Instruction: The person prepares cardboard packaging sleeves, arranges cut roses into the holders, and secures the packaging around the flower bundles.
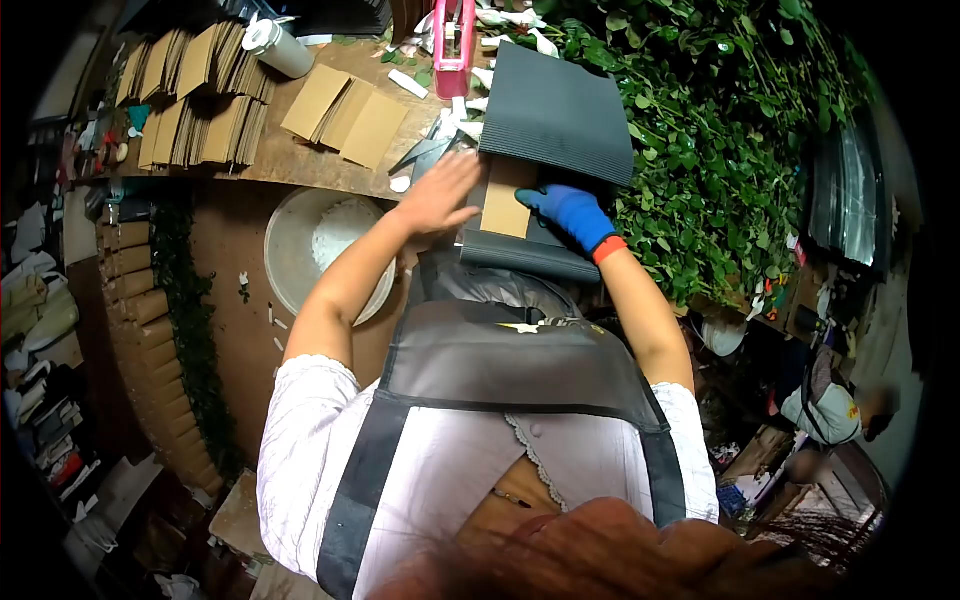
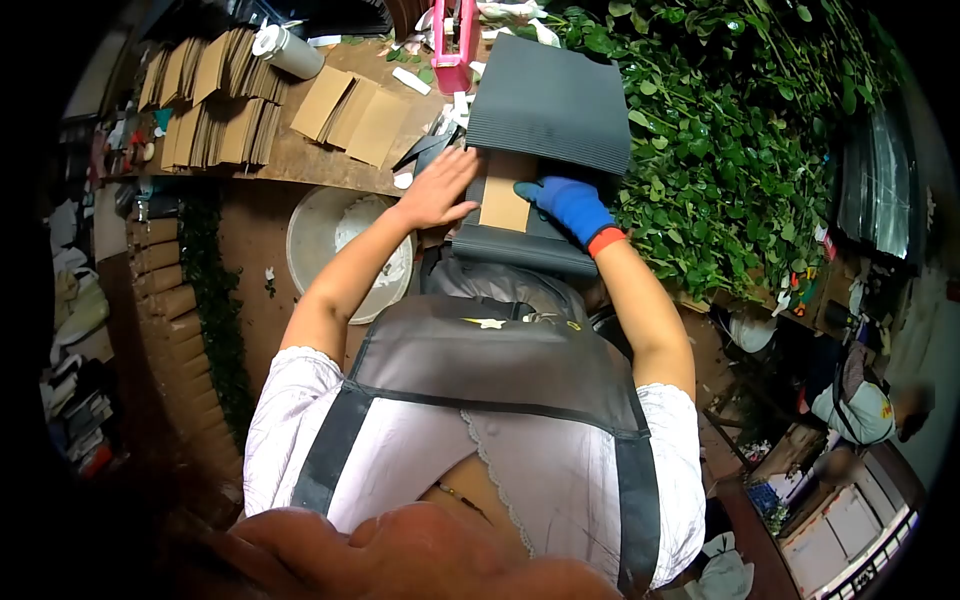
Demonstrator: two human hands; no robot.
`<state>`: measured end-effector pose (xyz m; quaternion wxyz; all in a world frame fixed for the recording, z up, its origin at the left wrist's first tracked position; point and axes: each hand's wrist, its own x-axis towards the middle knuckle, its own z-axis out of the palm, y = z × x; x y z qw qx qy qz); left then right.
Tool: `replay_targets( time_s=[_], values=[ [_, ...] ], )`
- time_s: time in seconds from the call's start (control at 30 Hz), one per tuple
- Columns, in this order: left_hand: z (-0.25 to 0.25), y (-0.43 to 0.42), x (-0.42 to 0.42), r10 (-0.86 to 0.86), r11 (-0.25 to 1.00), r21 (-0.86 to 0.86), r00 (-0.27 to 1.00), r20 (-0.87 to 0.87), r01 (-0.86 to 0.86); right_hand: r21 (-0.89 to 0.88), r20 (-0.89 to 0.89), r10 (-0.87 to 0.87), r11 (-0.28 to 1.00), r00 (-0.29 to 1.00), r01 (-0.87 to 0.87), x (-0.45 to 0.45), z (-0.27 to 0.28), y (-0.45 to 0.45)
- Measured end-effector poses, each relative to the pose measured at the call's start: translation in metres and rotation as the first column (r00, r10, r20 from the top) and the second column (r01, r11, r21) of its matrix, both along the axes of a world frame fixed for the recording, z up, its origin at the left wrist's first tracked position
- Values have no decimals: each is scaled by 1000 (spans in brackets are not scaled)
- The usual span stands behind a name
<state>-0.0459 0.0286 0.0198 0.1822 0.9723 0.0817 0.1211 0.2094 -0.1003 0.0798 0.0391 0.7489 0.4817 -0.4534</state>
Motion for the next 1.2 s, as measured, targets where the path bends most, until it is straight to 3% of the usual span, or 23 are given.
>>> replay_targets(
  time_s=[0.07, 0.17, 0.2, 0.3, 0.37, 0.4, 0.47, 0.57, 0.6, 0.63, 0.67, 0.77, 0.8, 0.83, 0.9, 0.97, 1.03, 1.1, 1.17, 1.2],
  values=[
    [18, 5, -8, 65, 997, 28, 988, 143, -69, 105, 47, 41, 993, 998, -45, -4, -14, -1],
    [37, -4, 10, -25, 987, -153, 995, 92, 39, 79, 11, 36, 996, 999, -37, -7, -21, -4],
    [44, -7, 28, -117, 988, -62, 955, 271, 139, 72, -2, 33, 997, 999, -33, -8, -19, -5],
    [40, -26, 45, -86, 992, -79, 984, 154, 99, 5, 55, 96, 995, 994, -97, -11, 2, -5],
    [36, -31, 49, -48, 991, -112, 983, 175, 68, 57, 163, 290, 951, 943, -303, -11, 52, -9],
    [35, -33, 47, -32, 994, -95, 987, 154, 47, 251, -36, 92, 965, 995, -80, -5, 76, -17],
    [36, -35, 46, 4, 996, -94, 991, 137, 9, 470, -493, -168, 774, 854, 424, 11, 111, -33],
    [42, -41, 46, 32, 990, -143, 987, 154, -10, 674, -568, -442, 234, 694, 700, 67, 83, -21],
    [42, -41, 47, 37, 989, -147, 986, 163, -13, 832, -236, -521, 328, 820, 448, 86, 65, -13],
    [41, -42, 47, 46, 989, -148, 984, 172, -21, 881, 126, -553, 445, 824, 163, 103, 41, -6],
    [41, -42, 47, 40, 988, -152, 984, 171, -14, 816, 466, -533, 568, 706, -110, 115, 24, -1],
    [46, -41, 47, 31, 989, -146, 990, 139, -11, 917, 257, -476, 396, 841, -56, 116, 28, 22],
    [45, -40, 46, 20, 991, -131, 993, 114, -5, 968, -22, -383, 224, 924, 116, 120, 34, 23],
    [46, -40, 46, 21, 991, -130, 996, 86, -10, 908, -250, -331, 246, 910, 339, 116, 47, 19],
    [45, -39, 47, 9, 995, -104, 994, 107, 2, 637, -655, -242, 331, 715, 696, 112, 61, 7],
    [43, -38, 48, 15, 993, -121, 995, 98, -3, 628, -256, -457, 591, 852, 506, 117, 59, -5],
    [41, -40, 45, 33, 989, -149, 996, 85, -20, 501, 106, -481, 782, 870, 371, 131, 69, -18],
    [40, -39, 44, 49, 985, -168, 996, 75, -36, 749, 88, -611, 561, 787, 352, 173, 37, -21],
    [36, -39, 43, 79, 977, -202, 994, 74, -62, 817, 298, -656, 551, 693, 170, 221, 16, -8],
    [39, -38, 43, 79, 975, -212, 995, 63, -64, 748, 502, -588, 664, 634, 24, 233, 7, -4]
  ],
)
